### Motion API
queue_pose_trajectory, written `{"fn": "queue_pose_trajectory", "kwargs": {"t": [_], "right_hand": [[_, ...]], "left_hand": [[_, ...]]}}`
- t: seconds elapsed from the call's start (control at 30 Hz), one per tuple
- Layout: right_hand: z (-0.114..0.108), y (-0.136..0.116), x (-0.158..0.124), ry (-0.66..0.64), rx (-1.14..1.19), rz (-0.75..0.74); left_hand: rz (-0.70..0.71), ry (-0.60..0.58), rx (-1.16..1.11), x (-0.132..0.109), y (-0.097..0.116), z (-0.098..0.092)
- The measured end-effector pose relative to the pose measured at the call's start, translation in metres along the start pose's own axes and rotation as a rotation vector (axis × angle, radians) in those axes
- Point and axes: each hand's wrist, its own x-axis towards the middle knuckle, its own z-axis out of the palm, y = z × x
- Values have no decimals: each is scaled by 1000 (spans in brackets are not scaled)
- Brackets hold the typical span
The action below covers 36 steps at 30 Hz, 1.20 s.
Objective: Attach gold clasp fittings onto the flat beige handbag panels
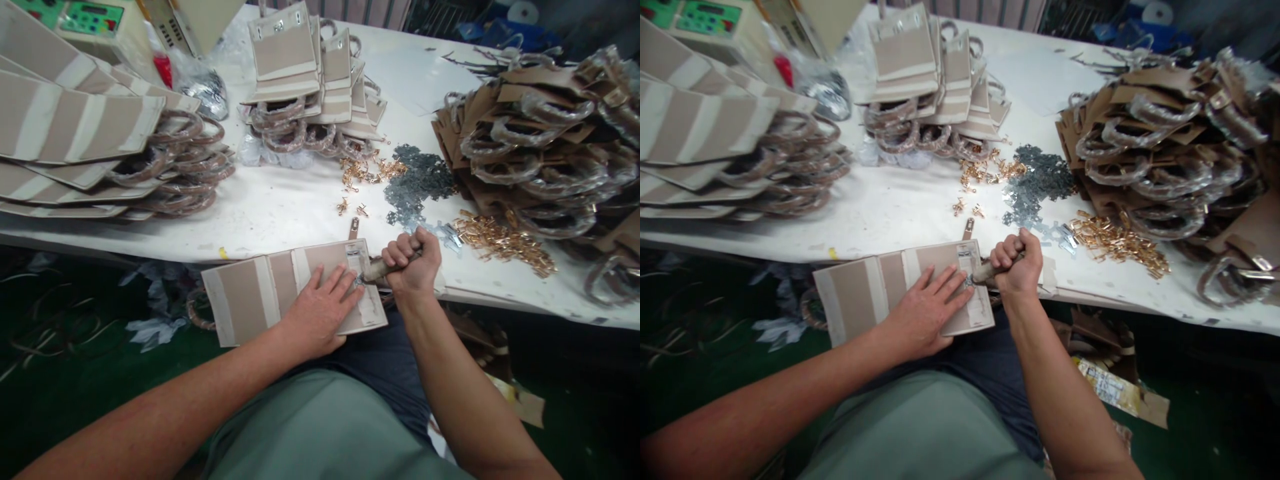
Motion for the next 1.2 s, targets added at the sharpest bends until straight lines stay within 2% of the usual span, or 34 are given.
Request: {"fn": "queue_pose_trajectory", "kwargs": {"t": [0.13, 0.33, 0.4, 0.53, 0.73, 0.87, 0.93, 1.03, 1.1, 1.2], "right_hand": [[16, 4, -15, -76, -90, -91], [47, 10, -40, -432, -795, -346], [50, 7, -37, -461, -817, -307], [54, -5, -27, -445, -679, -138], [71, -2, -41, -668, -884, -190], [67, 5, -45, -799, -989, -257], [61, 4, -43, -797, -994, -277], [55, -3, -38, -667, -909, -217], [53, -9, -37, -562, -761, -180], [52, -14, -41, -461, -514, -222]], "left_hand": [[4, 4, -12, 0, -1, 0], [-20, 34, -21, -4, 2, -5], [-29, 49, -26, -6, 3, -4], [-21, 93, -49, -9, 2, 5], [-34, 180, -156, -9, 0, 17], [-37, 218, -204, -7, 0, 19], [-47, 210, -212, -8, -1, 19], [-46, 179, -197, -10, -2, 19], [-36, 168, -180, -12, -3, 20], [-18, 164, -176, -13, -2, 22]]}}
